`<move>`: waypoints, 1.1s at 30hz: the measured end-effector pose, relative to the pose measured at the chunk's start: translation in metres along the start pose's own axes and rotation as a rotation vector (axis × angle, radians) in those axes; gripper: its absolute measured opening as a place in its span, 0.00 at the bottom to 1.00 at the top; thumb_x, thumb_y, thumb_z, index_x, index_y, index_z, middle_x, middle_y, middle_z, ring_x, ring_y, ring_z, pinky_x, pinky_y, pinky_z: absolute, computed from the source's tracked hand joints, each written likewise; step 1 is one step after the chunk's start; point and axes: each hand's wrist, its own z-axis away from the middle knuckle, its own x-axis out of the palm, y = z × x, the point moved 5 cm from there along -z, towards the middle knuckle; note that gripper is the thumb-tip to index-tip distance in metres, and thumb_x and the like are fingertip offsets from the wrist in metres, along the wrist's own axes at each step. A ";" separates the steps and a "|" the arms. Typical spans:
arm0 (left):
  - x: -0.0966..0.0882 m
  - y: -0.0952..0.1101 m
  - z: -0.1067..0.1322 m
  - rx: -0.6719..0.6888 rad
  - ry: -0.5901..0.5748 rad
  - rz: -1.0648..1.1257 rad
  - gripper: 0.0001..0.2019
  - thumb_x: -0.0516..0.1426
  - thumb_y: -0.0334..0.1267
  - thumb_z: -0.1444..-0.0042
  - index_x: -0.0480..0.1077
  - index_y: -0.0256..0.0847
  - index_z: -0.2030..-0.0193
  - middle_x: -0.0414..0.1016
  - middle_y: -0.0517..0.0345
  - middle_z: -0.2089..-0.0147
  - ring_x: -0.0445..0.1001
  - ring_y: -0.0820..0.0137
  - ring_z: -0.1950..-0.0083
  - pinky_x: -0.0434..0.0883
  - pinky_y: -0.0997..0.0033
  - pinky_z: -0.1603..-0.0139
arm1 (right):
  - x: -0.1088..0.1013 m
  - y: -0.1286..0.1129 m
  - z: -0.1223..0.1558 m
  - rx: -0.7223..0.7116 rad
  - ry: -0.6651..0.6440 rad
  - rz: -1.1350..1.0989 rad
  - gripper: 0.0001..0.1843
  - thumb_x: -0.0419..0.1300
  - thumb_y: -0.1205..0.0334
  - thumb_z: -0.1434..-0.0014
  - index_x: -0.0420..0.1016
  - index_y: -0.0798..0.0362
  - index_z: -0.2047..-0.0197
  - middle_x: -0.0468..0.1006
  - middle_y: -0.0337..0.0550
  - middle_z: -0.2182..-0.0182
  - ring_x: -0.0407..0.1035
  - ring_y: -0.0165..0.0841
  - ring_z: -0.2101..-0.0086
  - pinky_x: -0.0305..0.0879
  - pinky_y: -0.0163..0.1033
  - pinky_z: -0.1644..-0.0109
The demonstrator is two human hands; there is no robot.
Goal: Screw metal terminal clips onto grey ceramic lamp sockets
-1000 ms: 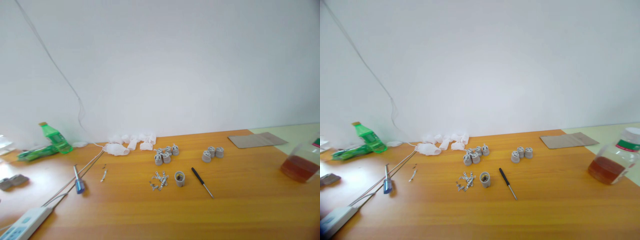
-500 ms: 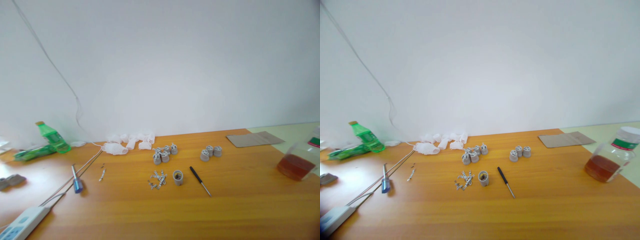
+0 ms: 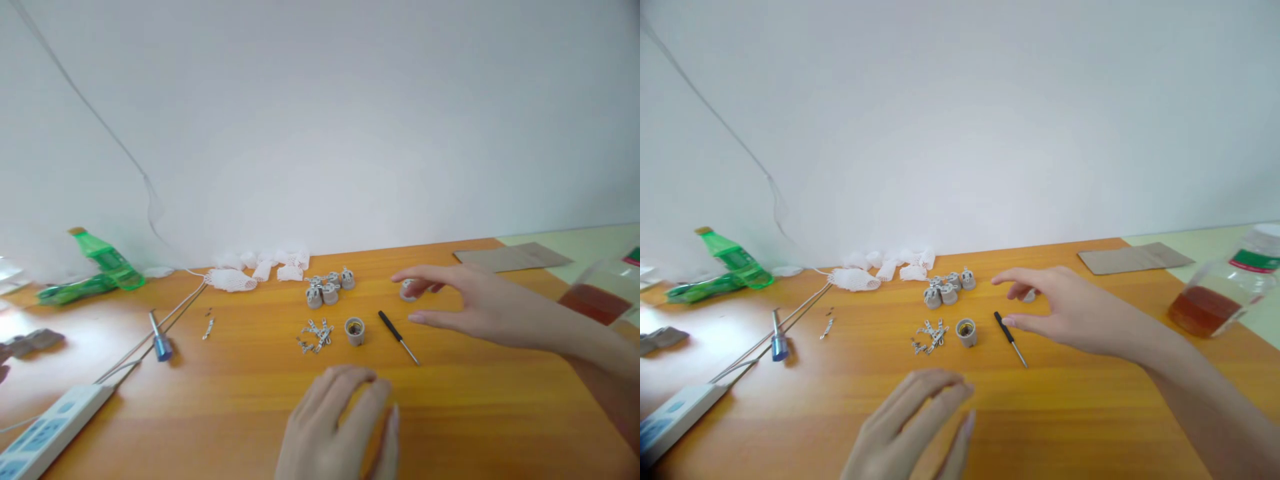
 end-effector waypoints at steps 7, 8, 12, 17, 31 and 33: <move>0.028 -0.070 -0.077 -0.379 -0.279 0.023 0.22 0.61 0.42 0.40 0.72 0.40 0.40 0.75 0.45 0.40 0.70 0.53 0.37 0.69 0.51 0.36 | 0.054 0.033 -0.035 0.222 -0.364 0.075 0.22 0.64 0.52 0.41 0.77 0.48 0.44 0.85 0.44 0.60 0.79 0.40 0.61 0.70 0.41 0.58; 0.030 -0.080 -0.080 -0.383 -0.335 0.038 0.26 0.64 0.44 0.43 0.72 0.40 0.39 0.74 0.45 0.37 0.68 0.51 0.34 0.67 0.51 0.34 | 0.058 0.036 -0.039 0.276 -0.367 0.133 0.21 0.65 0.52 0.42 0.79 0.49 0.47 0.85 0.45 0.59 0.79 0.41 0.60 0.69 0.41 0.59; 0.034 -0.112 -0.082 -0.392 -0.498 0.079 0.33 0.70 0.46 0.53 0.73 0.39 0.40 0.75 0.44 0.39 0.70 0.51 0.36 0.67 0.54 0.35 | 0.076 0.046 -0.051 0.427 -0.385 0.168 0.16 0.66 0.62 0.47 0.81 0.55 0.54 0.85 0.48 0.70 0.77 0.39 0.72 0.64 0.38 0.72; 0.041 -0.133 -0.082 -0.417 -0.574 0.085 0.32 0.70 0.42 0.54 0.74 0.40 0.40 0.77 0.47 0.47 0.75 0.54 0.44 0.71 0.57 0.43 | 0.096 0.062 -0.057 0.493 -0.301 0.204 0.16 0.69 0.70 0.57 0.80 0.56 0.61 0.84 0.54 0.65 0.77 0.42 0.68 0.62 0.39 0.71; 0.046 -0.153 -0.076 -0.416 -0.672 0.142 0.28 0.65 0.36 0.52 0.75 0.43 0.41 0.79 0.50 0.49 0.77 0.60 0.52 0.73 0.63 0.50 | 0.104 0.067 -0.052 0.424 -0.253 -0.099 0.25 0.64 0.70 0.50 0.78 0.56 0.47 0.82 0.42 0.72 0.76 0.35 0.70 0.65 0.34 0.69; 0.033 -0.168 -0.071 -0.468 -0.680 0.118 0.23 0.61 0.35 0.49 0.76 0.41 0.44 0.80 0.50 0.53 0.78 0.62 0.55 0.73 0.64 0.54 | 0.096 0.058 -0.051 0.403 -0.240 -0.205 0.24 0.60 0.68 0.45 0.75 0.55 0.44 0.83 0.41 0.72 0.77 0.34 0.70 0.68 0.34 0.67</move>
